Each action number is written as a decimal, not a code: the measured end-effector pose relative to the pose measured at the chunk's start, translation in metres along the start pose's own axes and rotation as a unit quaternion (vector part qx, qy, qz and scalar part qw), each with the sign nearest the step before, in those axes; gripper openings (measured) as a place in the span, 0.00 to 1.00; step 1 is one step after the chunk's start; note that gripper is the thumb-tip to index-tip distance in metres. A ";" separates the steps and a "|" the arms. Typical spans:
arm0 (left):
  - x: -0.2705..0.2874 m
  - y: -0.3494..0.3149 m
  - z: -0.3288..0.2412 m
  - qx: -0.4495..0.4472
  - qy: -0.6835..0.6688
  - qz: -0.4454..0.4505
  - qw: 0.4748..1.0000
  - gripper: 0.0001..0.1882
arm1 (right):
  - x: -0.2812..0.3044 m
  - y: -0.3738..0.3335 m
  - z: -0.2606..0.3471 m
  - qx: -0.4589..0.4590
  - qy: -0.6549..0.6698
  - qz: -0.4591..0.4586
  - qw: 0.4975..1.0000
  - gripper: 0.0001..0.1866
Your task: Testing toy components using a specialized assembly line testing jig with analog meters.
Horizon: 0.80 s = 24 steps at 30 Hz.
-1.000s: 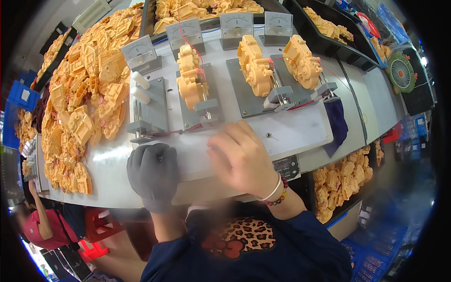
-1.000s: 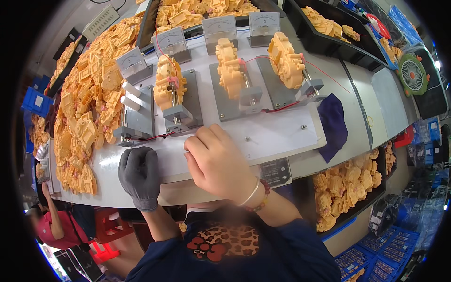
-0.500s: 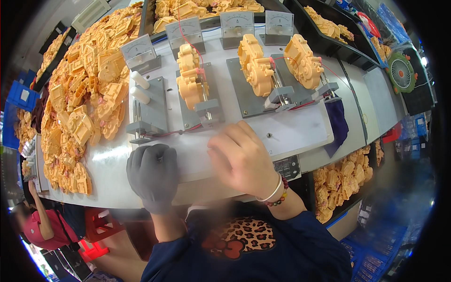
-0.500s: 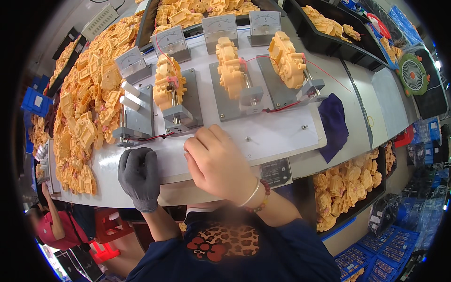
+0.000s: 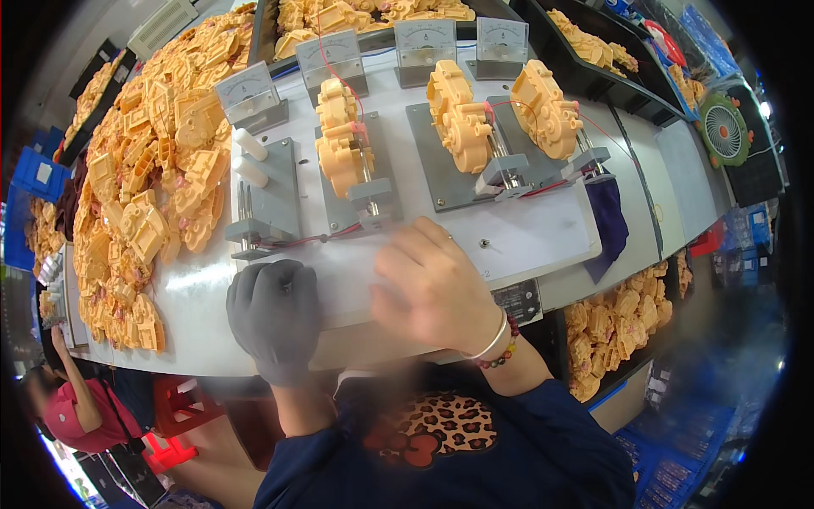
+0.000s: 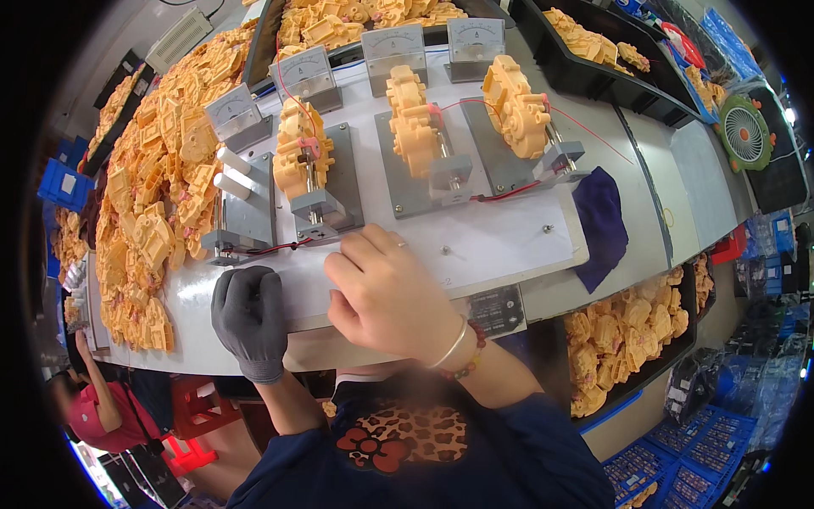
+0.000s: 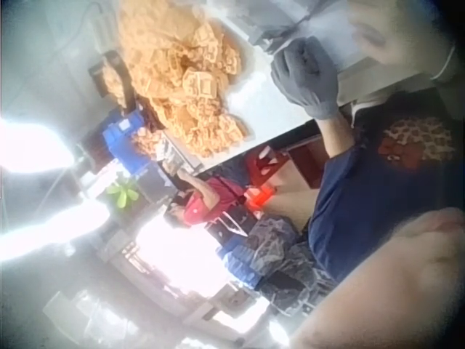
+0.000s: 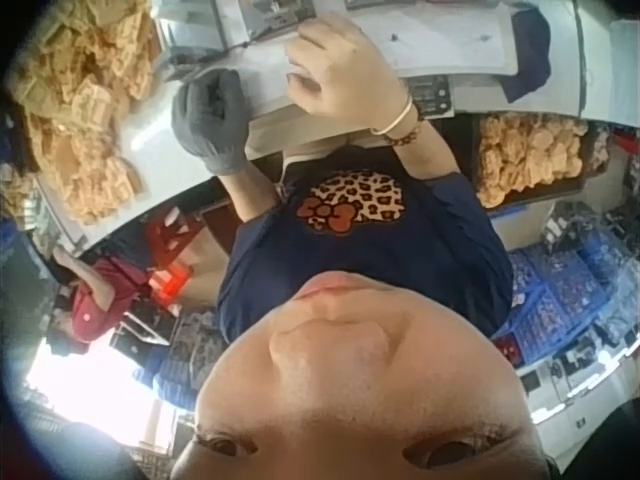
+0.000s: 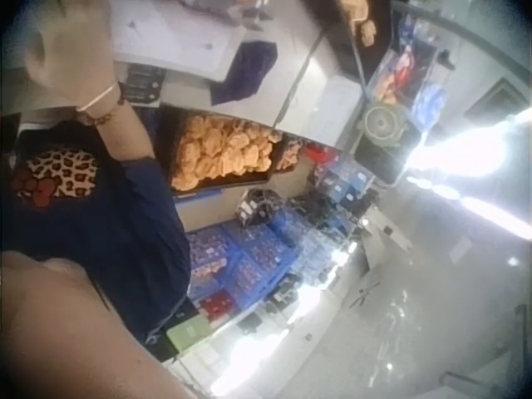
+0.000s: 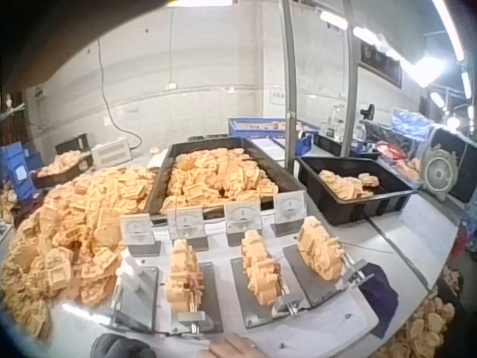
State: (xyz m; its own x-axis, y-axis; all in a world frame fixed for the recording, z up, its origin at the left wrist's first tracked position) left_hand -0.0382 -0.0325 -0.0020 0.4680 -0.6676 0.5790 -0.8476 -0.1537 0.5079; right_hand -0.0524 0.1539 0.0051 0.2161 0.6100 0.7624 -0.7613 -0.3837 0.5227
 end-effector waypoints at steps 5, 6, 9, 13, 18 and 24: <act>0.000 -0.001 0.002 0.001 0.005 -0.003 1.000 0.02 | -0.002 0.001 0.001 0.000 -0.005 0.016 1.000 0.10; 0.000 -0.001 0.002 0.000 0.003 -0.002 1.000 0.02 | -0.002 0.001 0.001 0.002 -0.009 0.021 1.000 0.10; -0.001 -0.001 0.002 -0.004 0.001 -0.001 1.000 0.02 | -0.002 0.001 0.001 -0.001 0.001 0.012 1.000 0.09; 0.000 -0.001 0.001 -0.003 0.001 0.001 1.000 0.02 | 0.000 -0.003 0.001 -0.004 0.015 -0.014 1.000 0.08; 0.000 -0.001 0.000 -0.003 0.003 -0.002 1.000 0.02 | 0.000 -0.003 0.000 -0.004 0.018 -0.027 0.999 0.07; 0.001 -0.001 0.000 -0.009 0.002 0.003 1.000 0.02 | 0.001 -0.002 0.000 -0.028 0.026 -0.037 0.999 0.08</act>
State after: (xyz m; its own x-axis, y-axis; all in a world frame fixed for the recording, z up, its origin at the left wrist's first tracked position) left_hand -0.0373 -0.0331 -0.0024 0.4647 -0.6655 0.5841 -0.8456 -0.1377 0.5158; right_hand -0.0502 0.1551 0.0049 0.2412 0.6715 0.7007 -0.7772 -0.2986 0.5538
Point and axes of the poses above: each hand's wrist, its own y-axis towards the middle knuckle, its own x-axis out of the back of the hand, z = x × y, the point moved 3 cm from there along y, towards the middle knuckle, and after that the axes turned 14 degrees about -y, right-handed, at the moved point
